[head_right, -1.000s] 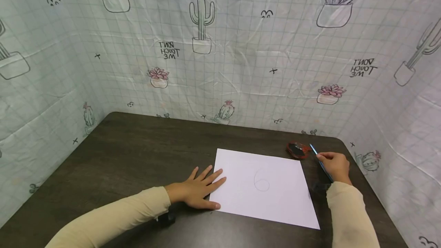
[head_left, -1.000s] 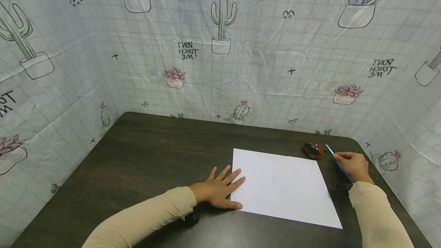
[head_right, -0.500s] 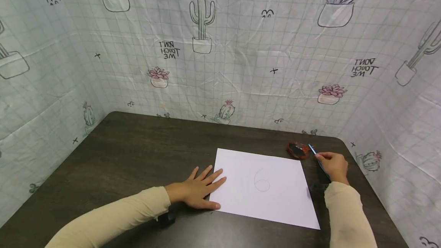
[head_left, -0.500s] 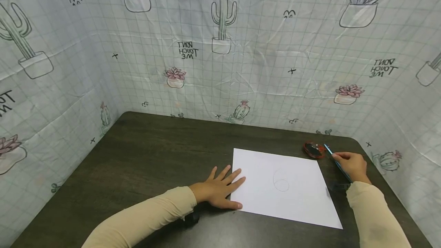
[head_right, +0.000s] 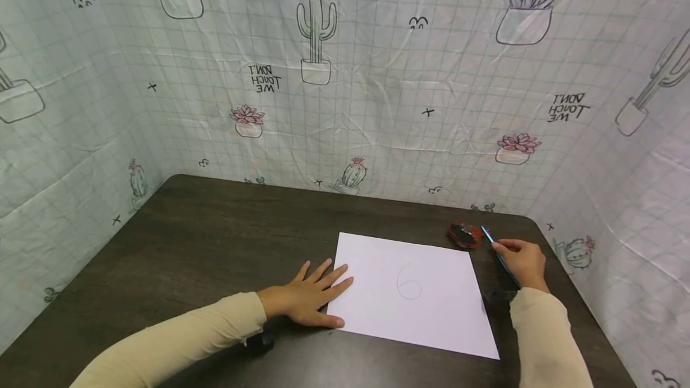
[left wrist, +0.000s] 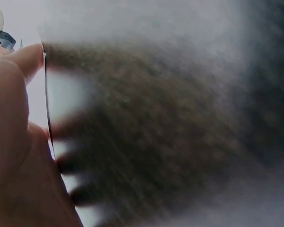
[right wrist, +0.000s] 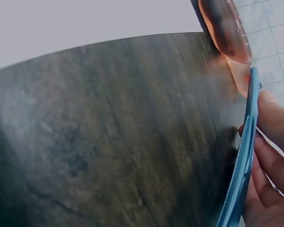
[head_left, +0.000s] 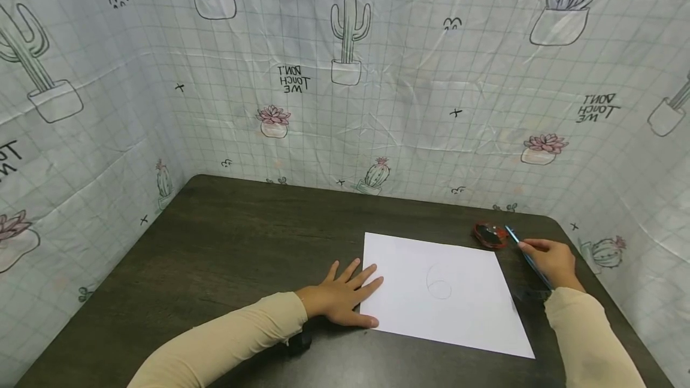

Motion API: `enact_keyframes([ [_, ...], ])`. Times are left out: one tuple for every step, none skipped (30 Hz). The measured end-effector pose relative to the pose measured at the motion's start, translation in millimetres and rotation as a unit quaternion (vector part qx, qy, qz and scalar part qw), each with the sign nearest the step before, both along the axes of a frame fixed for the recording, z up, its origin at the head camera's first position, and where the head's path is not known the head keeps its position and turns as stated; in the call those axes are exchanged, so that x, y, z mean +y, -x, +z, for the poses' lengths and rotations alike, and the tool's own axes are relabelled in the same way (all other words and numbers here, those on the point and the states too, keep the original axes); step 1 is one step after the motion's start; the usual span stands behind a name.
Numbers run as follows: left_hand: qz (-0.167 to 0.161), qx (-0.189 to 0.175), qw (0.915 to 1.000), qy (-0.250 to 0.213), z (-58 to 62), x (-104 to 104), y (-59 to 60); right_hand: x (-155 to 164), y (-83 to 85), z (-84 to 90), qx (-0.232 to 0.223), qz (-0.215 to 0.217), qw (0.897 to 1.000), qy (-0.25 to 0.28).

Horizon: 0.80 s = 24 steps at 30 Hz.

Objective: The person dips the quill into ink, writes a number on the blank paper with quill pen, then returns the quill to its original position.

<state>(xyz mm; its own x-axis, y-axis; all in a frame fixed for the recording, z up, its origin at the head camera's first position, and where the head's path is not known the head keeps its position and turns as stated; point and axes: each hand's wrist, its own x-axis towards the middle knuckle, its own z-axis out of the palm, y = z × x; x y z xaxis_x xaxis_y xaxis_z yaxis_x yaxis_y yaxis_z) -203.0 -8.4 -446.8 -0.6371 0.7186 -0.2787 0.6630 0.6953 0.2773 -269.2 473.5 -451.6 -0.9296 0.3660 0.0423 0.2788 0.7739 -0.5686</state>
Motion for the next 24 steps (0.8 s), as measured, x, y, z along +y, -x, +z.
enact_keyframes([
  [-0.001,-0.002,1.0000,0.000,0.9,0.5,-0.7,1.3,-1.7,0.2,-0.004,0.001,1.000,0.004],
  [-0.001,-0.003,1.0000,0.001,1.1,1.1,-1.1,2.7,-3.2,0.1,-0.006,0.002,1.000,0.006],
  [-0.001,-0.005,1.0000,0.000,1.6,1.6,-1.4,3.8,-4.5,0.2,-0.007,0.005,1.000,0.009],
  [-0.002,-0.007,1.0000,0.000,1.7,2.0,-1.8,4.8,-5.5,0.2,-0.008,0.007,1.000,0.013],
  [-0.002,-0.008,1.0000,0.000,2.0,2.3,-2.0,5.7,-6.6,0.6,-0.010,0.010,1.000,0.014],
  [-0.002,-0.008,1.0000,0.000,2.3,2.4,-2.3,6.2,-7.2,1.1,-0.009,0.013,1.000,0.014],
  [-0.002,-0.008,1.0000,0.001,2.2,2.6,-2.5,6.3,-7.5,1.9,-0.009,0.015,1.000,0.012],
  [-0.003,-0.008,1.0000,0.001,2.0,2.6,-2.2,6.3,-7.5,2.8,-0.008,0.016,1.000,0.011],
  [-0.002,-0.008,1.0000,0.000,1.8,2.7,-2.1,5.6,-7.3,4.3,-0.007,0.017,1.000,0.008],
  [-0.002,-0.008,1.0000,-0.002,1.2,2.6,-1.7,4.6,-7.2,5.9,-0.007,0.017,1.000,0.008],
  [-0.002,-0.009,1.0000,-0.003,0.9,2.5,-1.3,3.4,-7.1,8.0,-0.006,0.018,1.000,0.006],
  [0.000,-0.011,0.9999,-0.007,0.2,2.4,-0.6,1.7,-6.9,10.1,-0.003,0.020,1.000,0.005],
  [0.000,-0.013,0.9999,-0.008,-0.5,2.1,0.2,-0.2,-6.9,12.5,-0.001,0.024,1.000,0.003],
  [0.002,-0.015,0.9998,-0.013,-1.5,2.0,1.2,-1.9,-7.1,15.3,0.001,0.029,1.000,0.000],
  [0.003,-0.017,0.9997,-0.018,-2.9,1.8,2.5,-3.9,-7.7,18.4,0.004,0.037,0.999,-0.002],
  [0.005,-0.020,0.9995,-0.025,-3.9,0.8,3.7,-6.0,-7.7,21.8,0.005,0.047,0.999,-0.003],
  [0.006,-0.021,0.9993,-0.031,-4.9,-0.3,5.1,-8.3,-8.0,25.5,0.009,0.060,0.998,-0.006],
  [0.009,-0.024,0.9989,-0.040,-5.6,-2.1,6.6,-10.9,-8.2,29.5,0.013,0.072,0.997,-0.008],
  [0.011,-0.024,0.9985,-0.048,-6.4,-4.2,8.5,-13.4,-8.5,34.2,0.012,0.084,0.996,-0.007],
  [0.014,-0.024,0.9978,-0.059,-6.3,-6.8,10.5,-15.9,-8.9,39.2,0.013,0.097,0.995,-0.010],
  [0.018,-0.025,0.9972,-0.068,-5.7,-10.2,12.9,-19.0,-9.4,44.4,0.016,0.109,0.994,-0.010],
  [0.023,-0.023,0.9966,-0.076,-4.3,-14.4,15.3,-21.9,-9.5,50.1,0.016,0.121,0.992,-0.014],
  [0.027,-0.021,0.9961,-0.081,-1.7,-19.7,17.8,-25.3,-9.5,55.6,0.019,0.133,0.991,-0.022],
  [0.033,-0.013,0.9956,-0.086,0.8,-25.7,20.5,-29.0,-9.5,61.1,0.020,0.143,0.989,-0.032],
])
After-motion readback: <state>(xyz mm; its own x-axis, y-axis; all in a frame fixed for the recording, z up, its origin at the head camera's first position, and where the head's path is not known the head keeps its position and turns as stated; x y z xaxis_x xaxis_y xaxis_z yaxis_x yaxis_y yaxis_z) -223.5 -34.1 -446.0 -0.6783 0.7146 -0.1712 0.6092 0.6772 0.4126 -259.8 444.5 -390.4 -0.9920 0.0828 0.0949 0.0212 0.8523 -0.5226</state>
